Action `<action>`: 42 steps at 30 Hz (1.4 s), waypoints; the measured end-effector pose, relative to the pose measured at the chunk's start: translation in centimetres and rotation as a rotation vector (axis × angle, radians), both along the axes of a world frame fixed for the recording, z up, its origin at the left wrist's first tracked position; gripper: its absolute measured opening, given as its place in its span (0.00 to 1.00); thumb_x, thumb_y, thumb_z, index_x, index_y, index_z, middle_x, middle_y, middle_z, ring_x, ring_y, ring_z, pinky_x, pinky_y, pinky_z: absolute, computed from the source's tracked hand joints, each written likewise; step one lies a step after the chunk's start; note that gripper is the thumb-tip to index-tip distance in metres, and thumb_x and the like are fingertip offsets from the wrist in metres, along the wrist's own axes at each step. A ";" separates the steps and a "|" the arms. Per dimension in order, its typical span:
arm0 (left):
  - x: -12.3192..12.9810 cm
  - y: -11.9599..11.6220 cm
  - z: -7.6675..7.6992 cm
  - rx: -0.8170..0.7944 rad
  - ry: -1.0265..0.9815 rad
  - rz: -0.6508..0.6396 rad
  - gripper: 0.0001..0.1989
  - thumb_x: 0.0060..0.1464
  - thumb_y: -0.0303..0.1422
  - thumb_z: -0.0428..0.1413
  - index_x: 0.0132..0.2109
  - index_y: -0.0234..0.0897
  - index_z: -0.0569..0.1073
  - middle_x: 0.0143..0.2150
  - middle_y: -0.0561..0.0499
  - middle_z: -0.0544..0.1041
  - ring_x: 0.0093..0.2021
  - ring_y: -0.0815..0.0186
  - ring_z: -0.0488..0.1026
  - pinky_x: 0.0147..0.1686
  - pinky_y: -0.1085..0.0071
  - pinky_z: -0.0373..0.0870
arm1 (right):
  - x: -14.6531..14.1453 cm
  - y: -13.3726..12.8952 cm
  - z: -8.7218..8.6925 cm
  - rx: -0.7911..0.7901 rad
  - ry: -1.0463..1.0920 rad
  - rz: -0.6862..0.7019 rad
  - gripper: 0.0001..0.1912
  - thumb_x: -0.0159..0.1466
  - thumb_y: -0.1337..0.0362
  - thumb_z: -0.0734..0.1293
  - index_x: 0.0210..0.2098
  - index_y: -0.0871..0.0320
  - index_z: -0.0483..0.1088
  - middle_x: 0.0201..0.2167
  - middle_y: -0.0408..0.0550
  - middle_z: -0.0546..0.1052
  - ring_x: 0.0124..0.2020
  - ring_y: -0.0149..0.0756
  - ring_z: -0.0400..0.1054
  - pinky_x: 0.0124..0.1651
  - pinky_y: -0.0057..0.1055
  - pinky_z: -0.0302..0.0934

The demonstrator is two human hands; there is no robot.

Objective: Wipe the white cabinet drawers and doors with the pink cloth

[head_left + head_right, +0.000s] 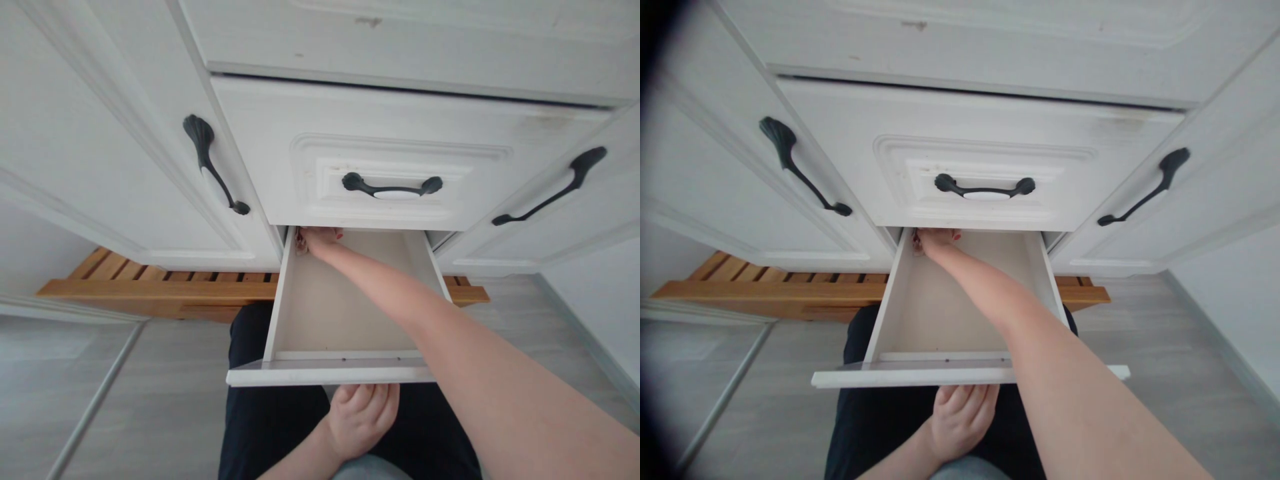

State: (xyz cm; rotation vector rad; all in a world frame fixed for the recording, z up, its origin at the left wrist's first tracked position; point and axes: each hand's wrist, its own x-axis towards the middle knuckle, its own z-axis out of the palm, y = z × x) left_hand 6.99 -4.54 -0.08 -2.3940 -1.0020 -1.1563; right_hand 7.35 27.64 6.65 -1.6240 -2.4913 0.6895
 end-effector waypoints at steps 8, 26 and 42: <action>-0.1 0.1 -0.2 0.021 0.034 -0.030 0.15 0.51 0.35 0.66 0.47 0.42 0.81 0.47 0.55 0.81 0.42 0.68 0.71 0.41 0.68 0.65 | 2.3 -0.9 0.2 -0.035 -0.125 0.318 0.21 0.59 0.68 0.68 0.52 0.54 0.73 0.51 0.54 0.78 0.49 0.48 0.72 0.44 0.36 0.66; -0.4 -0.1 -0.6 0.014 0.048 -0.038 0.14 0.56 0.30 0.60 0.50 0.41 0.80 0.48 0.52 0.80 0.48 0.65 0.71 0.47 0.66 0.63 | 2.5 -14.3 1.8 -0.507 -0.043 0.851 0.28 0.54 0.77 0.63 0.53 0.54 0.74 0.46 0.44 0.79 0.42 0.33 0.73 0.36 0.23 0.65; 0.1 -0.1 -0.2 0.002 0.016 0.007 0.12 0.56 0.33 0.62 0.48 0.42 0.81 0.52 0.54 0.81 0.43 0.68 0.71 0.41 0.68 0.65 | 6.0 -1.8 2.1 0.111 -0.041 -0.086 0.23 0.74 0.57 0.51 0.61 0.52 0.68 0.56 0.53 0.76 0.61 0.50 0.65 0.62 0.52 0.61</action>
